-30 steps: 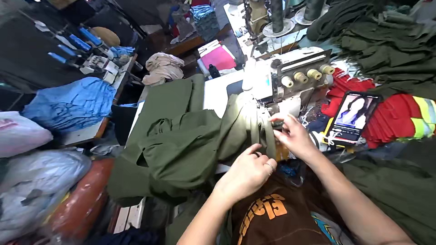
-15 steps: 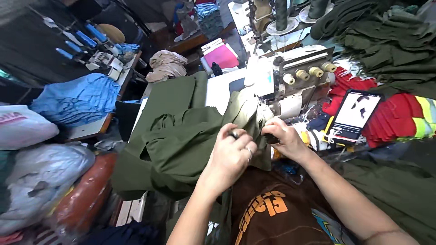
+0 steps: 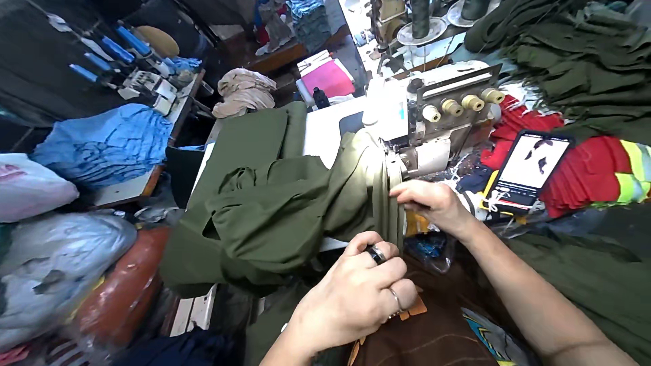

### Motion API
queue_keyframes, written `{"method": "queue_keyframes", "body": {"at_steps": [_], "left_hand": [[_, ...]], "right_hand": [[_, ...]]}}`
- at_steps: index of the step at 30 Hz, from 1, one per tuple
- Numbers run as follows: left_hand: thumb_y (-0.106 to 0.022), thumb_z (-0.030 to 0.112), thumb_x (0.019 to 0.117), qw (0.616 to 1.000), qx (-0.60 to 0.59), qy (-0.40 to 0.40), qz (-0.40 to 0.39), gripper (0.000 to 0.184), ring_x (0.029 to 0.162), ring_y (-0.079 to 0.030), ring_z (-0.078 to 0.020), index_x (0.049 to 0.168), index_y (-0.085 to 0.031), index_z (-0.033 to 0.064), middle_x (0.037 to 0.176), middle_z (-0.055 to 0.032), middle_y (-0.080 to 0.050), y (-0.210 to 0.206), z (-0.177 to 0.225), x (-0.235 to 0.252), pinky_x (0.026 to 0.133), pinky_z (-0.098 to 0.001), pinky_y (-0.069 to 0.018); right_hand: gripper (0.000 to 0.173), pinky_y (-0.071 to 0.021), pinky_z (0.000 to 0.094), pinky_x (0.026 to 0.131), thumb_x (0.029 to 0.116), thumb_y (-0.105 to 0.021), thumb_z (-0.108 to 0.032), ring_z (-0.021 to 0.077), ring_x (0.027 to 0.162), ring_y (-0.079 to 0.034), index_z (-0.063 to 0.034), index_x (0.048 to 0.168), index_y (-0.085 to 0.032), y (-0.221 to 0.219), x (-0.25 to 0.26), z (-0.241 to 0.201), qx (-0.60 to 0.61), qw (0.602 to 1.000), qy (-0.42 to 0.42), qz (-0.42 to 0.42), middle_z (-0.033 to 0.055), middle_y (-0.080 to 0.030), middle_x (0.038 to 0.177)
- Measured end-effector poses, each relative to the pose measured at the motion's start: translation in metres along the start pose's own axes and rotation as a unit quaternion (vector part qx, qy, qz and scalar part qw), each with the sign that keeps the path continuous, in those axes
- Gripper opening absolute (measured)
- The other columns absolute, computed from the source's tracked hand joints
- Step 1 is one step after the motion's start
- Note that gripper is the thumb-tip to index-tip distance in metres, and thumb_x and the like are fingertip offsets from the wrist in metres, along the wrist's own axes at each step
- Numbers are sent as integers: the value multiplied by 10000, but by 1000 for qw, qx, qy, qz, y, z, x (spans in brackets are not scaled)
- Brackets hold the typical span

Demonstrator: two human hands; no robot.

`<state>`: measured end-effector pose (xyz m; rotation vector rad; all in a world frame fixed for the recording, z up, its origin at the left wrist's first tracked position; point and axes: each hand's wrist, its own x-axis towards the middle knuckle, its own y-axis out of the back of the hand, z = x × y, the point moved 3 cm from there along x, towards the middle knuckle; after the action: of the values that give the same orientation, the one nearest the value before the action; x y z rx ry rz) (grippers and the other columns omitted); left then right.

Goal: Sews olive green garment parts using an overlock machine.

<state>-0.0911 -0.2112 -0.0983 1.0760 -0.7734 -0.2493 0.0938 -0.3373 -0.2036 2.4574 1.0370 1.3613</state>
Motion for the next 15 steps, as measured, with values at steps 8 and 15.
{"method": "queue_keyframes", "body": {"at_steps": [8, 15], "left_hand": [[-564, 158, 1033, 990, -135, -48, -6, 71, 898, -605, -171, 1024, -629, 132, 858, -31, -641, -14, -14, 38, 1017, -411, -384], [-614, 415, 988, 994, -26, 73, -76, 340, 920, -692, -139, 1052, -765, 117, 930, 7, -756, -23, -114, 50, 1002, -516, -429]], "right_hand": [[146, -551, 190, 820, 1020, -623, -150, 92, 947, -647, -33, 1025, -710, 28, -38, -77, 66, 996, -32, -46, 113, -661, 1034], [287, -505, 121, 839, 1050, -588, -296, -28, 965, -590, -46, 956, -692, 63, -60, -64, 106, 981, -162, 15, 5, -635, 1017]]}}
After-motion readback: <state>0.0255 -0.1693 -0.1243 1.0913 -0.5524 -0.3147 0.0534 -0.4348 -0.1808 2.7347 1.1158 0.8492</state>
